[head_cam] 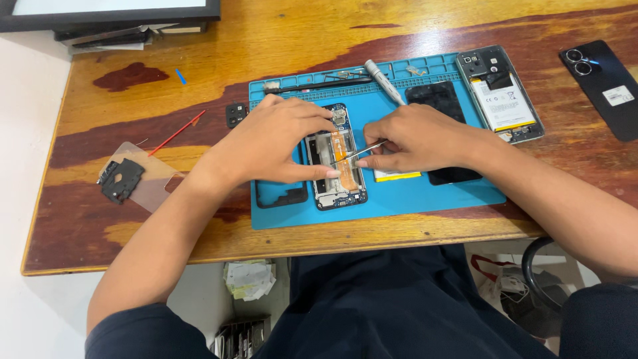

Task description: The person disassembles a smartphone, removes the old battery, and installs a new one. They use a screwdriver and tweezers to detach connectors, lift the battery, and reposition internal components before placing the new battery into the chassis.

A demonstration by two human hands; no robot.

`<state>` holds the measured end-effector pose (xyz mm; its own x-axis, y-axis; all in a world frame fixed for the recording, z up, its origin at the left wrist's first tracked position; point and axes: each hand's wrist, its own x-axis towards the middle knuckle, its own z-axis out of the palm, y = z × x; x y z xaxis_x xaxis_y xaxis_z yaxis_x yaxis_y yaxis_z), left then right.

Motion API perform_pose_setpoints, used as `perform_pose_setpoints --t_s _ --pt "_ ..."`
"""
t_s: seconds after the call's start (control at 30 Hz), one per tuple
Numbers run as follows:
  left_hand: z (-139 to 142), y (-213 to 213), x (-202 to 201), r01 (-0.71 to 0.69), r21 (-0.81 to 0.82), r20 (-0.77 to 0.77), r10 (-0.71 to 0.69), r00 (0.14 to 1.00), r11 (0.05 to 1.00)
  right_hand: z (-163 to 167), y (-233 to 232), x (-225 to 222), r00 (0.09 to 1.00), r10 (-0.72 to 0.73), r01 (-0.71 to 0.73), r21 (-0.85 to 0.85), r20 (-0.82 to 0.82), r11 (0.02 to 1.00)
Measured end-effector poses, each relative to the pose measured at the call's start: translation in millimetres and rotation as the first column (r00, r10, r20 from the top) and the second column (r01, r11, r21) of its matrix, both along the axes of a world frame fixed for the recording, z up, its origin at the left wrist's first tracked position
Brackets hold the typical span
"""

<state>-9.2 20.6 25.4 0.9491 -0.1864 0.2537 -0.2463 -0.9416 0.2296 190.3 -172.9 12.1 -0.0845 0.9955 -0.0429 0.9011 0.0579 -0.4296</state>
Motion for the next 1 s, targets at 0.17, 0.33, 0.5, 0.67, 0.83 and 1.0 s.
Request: perform_pose_setpoints --t_s 0.17,0.33,0.5,0.67,0.83,1.0 --pt "-2 0 -1 0.009 0.06 0.034 -0.011 0.999 0.998 0 1 -1 1.0 -0.009 0.009 -0.005 0.006 1.0" --pt "-3 -6 -1 -0.013 0.171 0.047 0.005 0.999 0.985 1 1 -2 0.999 -0.027 0.028 -0.031 0.031 0.999" --pt "-5 -12 -3 -0.029 0.272 0.125 -0.005 0.992 0.962 1 0 -2 1.0 -0.027 0.027 -0.018 0.006 0.999" --pt "-7 -11 -3 -0.008 0.223 0.122 -0.02 0.992 0.975 2 1 -2 0.999 -0.024 0.026 -0.041 0.038 0.999" --pt "-4 -4 1 0.012 0.075 0.076 -0.017 0.997 0.997 2 0 -2 1.0 -0.022 0.022 -0.024 0.02 0.999" --pt "-4 -5 0 0.028 0.068 0.088 -0.034 0.995 0.997 1 0 -1 1.0 -0.007 0.007 0.002 0.018 1.0"
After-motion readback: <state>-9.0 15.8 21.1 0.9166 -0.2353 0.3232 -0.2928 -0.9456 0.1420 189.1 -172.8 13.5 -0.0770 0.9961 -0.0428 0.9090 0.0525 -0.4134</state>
